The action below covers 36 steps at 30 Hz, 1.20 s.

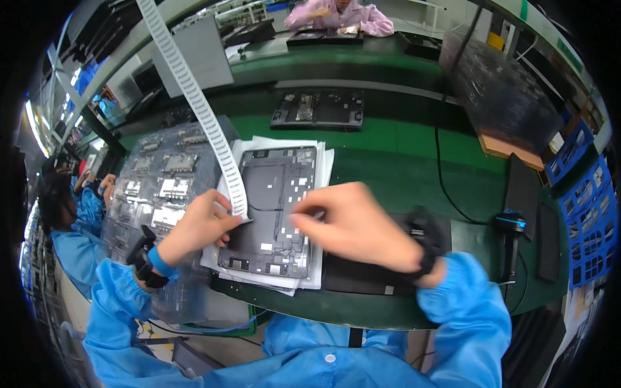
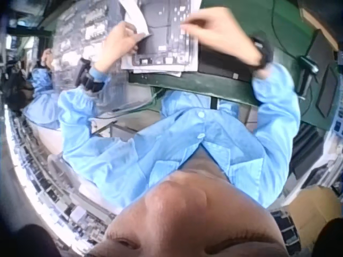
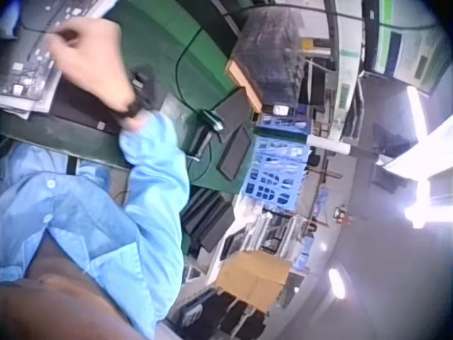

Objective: Assembling electronic circuit boards and components in a factory setting.

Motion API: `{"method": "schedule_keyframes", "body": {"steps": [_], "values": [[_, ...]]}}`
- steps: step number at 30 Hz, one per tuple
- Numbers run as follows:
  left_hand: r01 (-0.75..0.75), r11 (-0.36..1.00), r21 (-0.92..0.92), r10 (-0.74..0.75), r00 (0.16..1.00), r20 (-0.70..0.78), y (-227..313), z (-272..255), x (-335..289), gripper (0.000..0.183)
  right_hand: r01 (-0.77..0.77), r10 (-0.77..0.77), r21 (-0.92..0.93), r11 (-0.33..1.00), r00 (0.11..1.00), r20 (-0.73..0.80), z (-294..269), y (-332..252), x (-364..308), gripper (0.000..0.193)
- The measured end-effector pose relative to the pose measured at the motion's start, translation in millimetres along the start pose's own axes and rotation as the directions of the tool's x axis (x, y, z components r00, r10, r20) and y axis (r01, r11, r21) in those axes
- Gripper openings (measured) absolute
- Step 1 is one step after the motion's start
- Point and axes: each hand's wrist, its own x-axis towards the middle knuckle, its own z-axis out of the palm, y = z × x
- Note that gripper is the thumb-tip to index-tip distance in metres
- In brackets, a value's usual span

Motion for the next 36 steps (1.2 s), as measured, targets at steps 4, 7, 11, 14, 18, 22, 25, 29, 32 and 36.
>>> {"method": "schedule_keyframes", "body": {"steps": [4,7,11,14,18,22,25,29,32,36], "values": [[-0.237,0.967,-0.09,0.235,0.972,-0.033,-17,21,16,0.015,0.099,-0.099,-0.005,0.995,0.988,-0.118,62,41,44,0.021],[-0.222,0.944,-0.245,0.224,0.974,-0.02,-14,23,7,0.018,-0.008,0.022,0.144,0.989,0.995,-0.094,63,54,46,0.023],[-0.275,0.92,-0.28,0.278,0.96,-0.031,-4,21,2,0.024,-0.013,0.03,0.281,0.96,0.998,-0.057,62,60,46,0.027],[-0.323,0.91,-0.259,0.318,0.946,-0.061,-5,21,3,0.019,0.058,-0.045,0.278,0.959,0.998,-0.054,67,56,46,0.024],[-0.348,0.887,-0.304,0.335,0.937,-0.095,-6,22,3,0.013,0.036,-0.019,0.294,0.955,0.998,-0.062,68,52,45,0.019],[-0.401,0.902,-0.157,0.383,0.914,-0.136,-2,20,-3,0.014,0.134,-0.097,0.269,0.954,0.985,-0.146,68,50,43,0.019],[-0.425,0.905,0.025,0.423,0.891,-0.168,-9,18,-4,0.017,0.107,-0.057,0.279,0.954,0.982,-0.18,64,47,41,0.019],[-0.494,0.675,0.549,0.649,0.751,-0.122,7,22,-38,0.029,0.029,0.026,0.274,0.961,0.981,-0.194,44,20,28,0.019],[-0.658,0.447,0.606,0.733,0.658,0.174,11,34,-84,0.047,0.21,-0.202,0.073,0.975,0.974,-0.098,13,1,-3,0.018],[-0.658,0.561,0.502,0.679,0.713,0.176,-16,55,-99,0.038,0.161,-0.236,-0.449,0.879,0.965,-0.116,-26,35,-40,0.041]]}}
